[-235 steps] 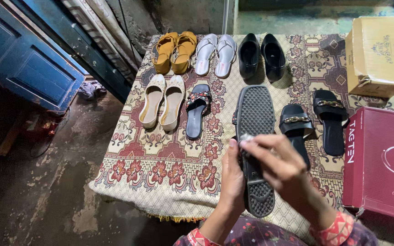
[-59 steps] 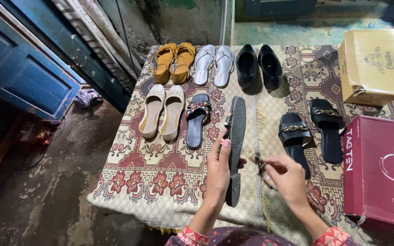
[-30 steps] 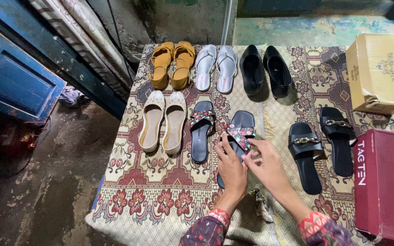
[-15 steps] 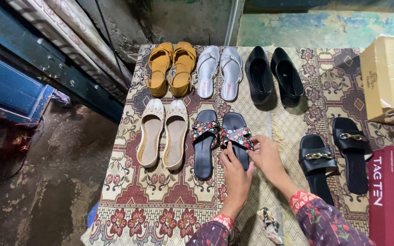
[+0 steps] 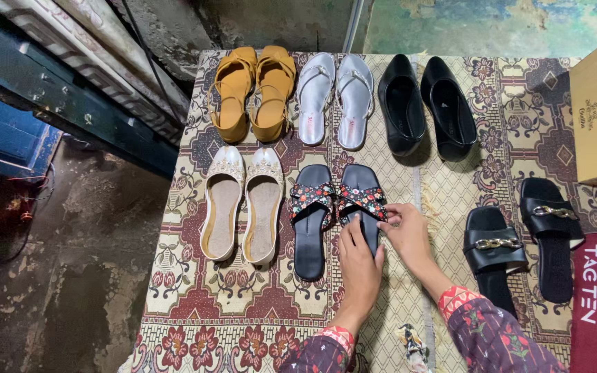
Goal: The person cleans the soles and surfaces of several pairs of sandals and shoes using a cloth.
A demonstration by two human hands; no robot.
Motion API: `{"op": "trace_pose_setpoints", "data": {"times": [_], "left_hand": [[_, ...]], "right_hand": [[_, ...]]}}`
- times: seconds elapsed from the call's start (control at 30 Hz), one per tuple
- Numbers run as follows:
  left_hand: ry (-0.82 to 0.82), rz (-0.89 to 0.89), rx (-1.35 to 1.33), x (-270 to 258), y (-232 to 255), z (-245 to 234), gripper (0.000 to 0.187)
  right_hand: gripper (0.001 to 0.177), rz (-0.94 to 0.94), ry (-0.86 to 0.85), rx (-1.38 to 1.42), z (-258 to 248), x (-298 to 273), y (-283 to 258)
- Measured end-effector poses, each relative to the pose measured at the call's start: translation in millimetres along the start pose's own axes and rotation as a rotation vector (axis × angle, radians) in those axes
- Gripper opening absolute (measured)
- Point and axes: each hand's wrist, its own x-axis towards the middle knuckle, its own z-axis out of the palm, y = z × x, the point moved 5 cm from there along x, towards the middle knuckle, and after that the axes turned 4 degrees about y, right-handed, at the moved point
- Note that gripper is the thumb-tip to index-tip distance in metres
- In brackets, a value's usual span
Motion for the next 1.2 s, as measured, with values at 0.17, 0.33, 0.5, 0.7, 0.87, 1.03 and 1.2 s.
{"op": "trace_pose_setpoints", "data": {"times": [0.17,0.33,0.5,0.7,0.87,1.03,1.2], "left_hand": [[-0.034,-0.021,0.022,0.8,-0.6,3.1,0.078],[0.006,0.046,0.091,3.3,1.7,4.1,0.078],[0.015,0.067,0.058,1.3,-1.6,7.4,0.077],[0.0,0.054,0.061,1.0,-6.8,13.2,0.076],[0.003,0.111,0.133,-3.2,-16.2,21.8,0.073],[-0.038,0.073,0.175,-7.4,-15.3,19.8,0.073],[-0.026,0.106,0.098,-17.6,-13.2,9.0,0.076]], "right_hand": [[0.045,0.011,-0.002,-0.004,1.7,0.5,4.8],[0.045,0.035,-0.008,-0.021,3.5,2.1,7.4],[0.045,0.043,-0.026,-0.002,4.0,1.9,6.4],[0.045,-0.037,0.014,-0.056,5.3,-1.3,-0.3],[0.047,-0.128,-0.005,-0.077,5.3,-3.7,-7.2],[0.06,-0.062,-0.059,-0.076,2.3,-9.0,-5.7],[0.076,-0.018,-0.068,-0.086,-6.2,-24.1,-10.9]]}}
